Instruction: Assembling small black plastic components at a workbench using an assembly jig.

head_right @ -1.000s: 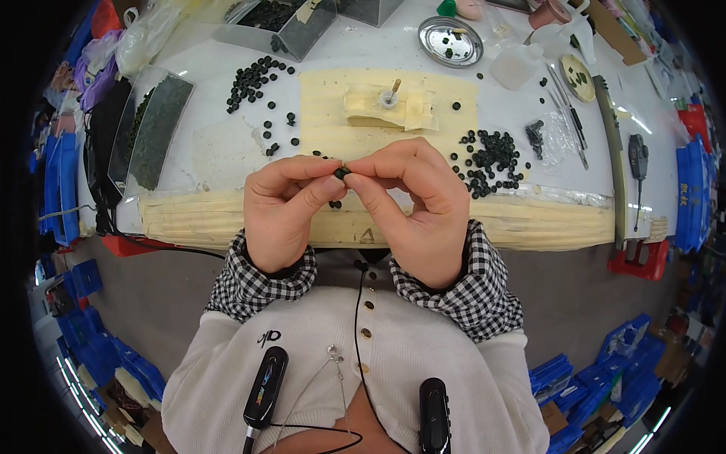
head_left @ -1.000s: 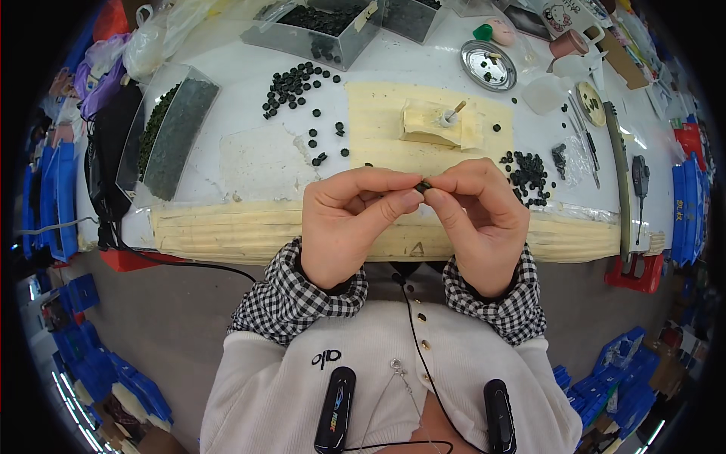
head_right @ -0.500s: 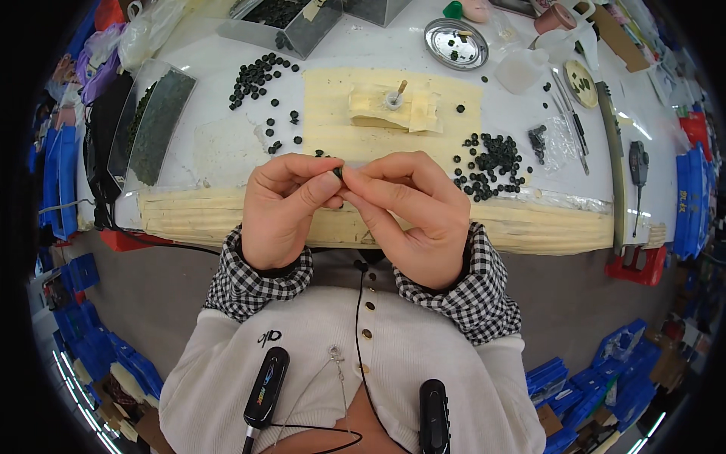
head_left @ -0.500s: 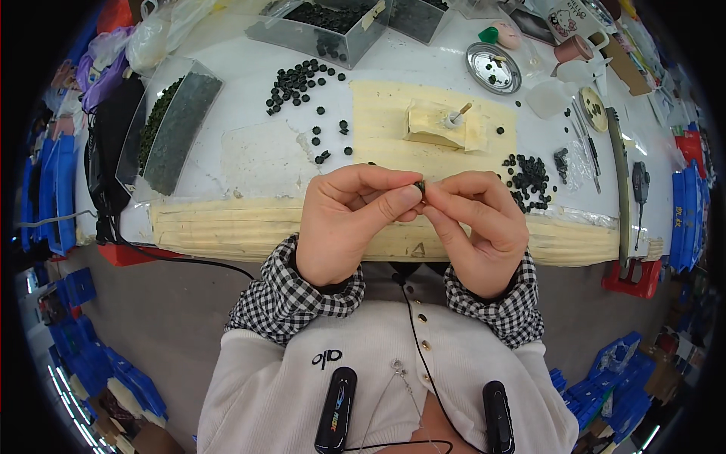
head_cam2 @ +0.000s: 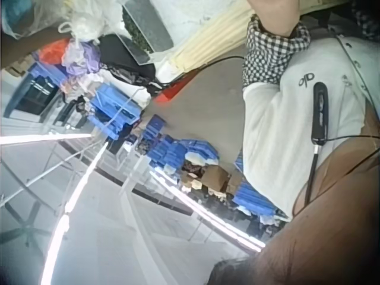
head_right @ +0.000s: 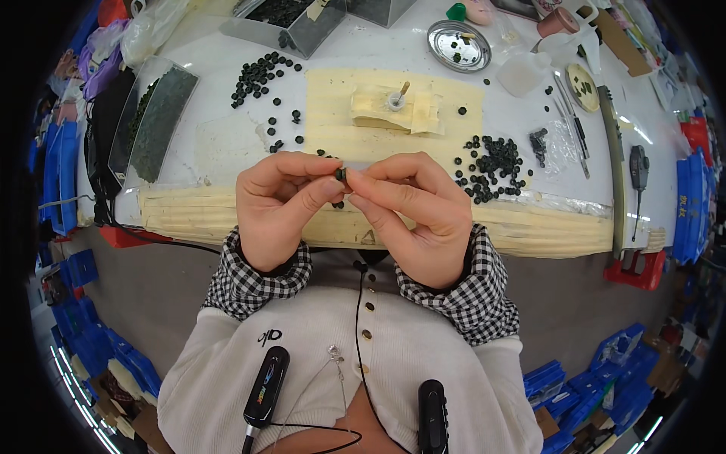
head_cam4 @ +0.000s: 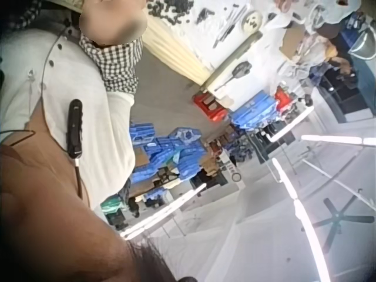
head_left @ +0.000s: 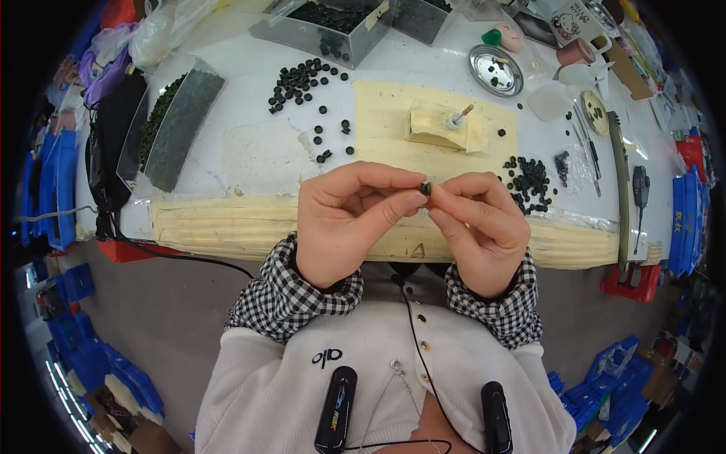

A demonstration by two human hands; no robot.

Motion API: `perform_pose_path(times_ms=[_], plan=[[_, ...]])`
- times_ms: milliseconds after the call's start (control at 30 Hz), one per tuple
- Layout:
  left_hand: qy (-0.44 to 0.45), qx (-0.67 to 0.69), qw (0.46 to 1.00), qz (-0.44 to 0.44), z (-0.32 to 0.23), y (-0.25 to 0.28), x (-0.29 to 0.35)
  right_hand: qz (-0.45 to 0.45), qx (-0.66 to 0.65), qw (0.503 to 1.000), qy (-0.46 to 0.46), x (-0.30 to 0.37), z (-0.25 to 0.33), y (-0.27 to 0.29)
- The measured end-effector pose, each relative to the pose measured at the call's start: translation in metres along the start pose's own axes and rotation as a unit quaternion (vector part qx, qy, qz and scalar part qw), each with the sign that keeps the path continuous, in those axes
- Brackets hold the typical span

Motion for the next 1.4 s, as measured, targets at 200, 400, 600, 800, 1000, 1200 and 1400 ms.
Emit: perform_pose_path(times_ms=[200, 400, 600, 800, 1000, 1200, 1400], plan=[[-0.100, -0.160, 0.982, -0.002, -0.014, 0.000, 0.000, -0.004, -0.082, 0.994, -0.066, 0.004, -0.015, 0.000], [-0.110, -0.192, 0.975, 0.006, -0.017, -0.002, 0.001, 0.007, -0.073, 0.996, -0.058, 0.003, -0.014, 0.000], [-0.044, -0.114, 0.993, -0.005, -0.006, 0.000, 0.001, 0.016, 0.052, 0.997, 0.051, 0.000, 0.011, 0.001], [-0.076, -0.137, 0.988, -0.001, -0.011, -0.001, 0.000, -0.001, 0.017, 1.000, 0.026, 0.001, 0.006, 0.000], [-0.140, -0.196, 0.971, 0.019, -0.019, -0.004, 0.000, 0.007, 0.006, 1.000, -0.003, 0.005, 0.001, -0.003], [-0.051, -0.089, 0.995, 0.001, -0.003, 0.004, -0.005, 0.013, 0.003, 1.000, -0.010, 0.003, 0.003, -0.003], [-0.012, -0.062, 0.998, -0.003, 0.001, 0.006, -0.004, 0.012, -0.010, 1.000, -0.018, 0.004, 0.000, -0.002]])
Point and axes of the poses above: each hand's wrist, its own x-axis away from the middle knuckle, its own y-axis out of the back of the hand, z = x × y, the point moved 9 cm from there along -x, towards the middle knuckle, and after that the axes turned 6 degrees about -z, right-handed, at the moved point
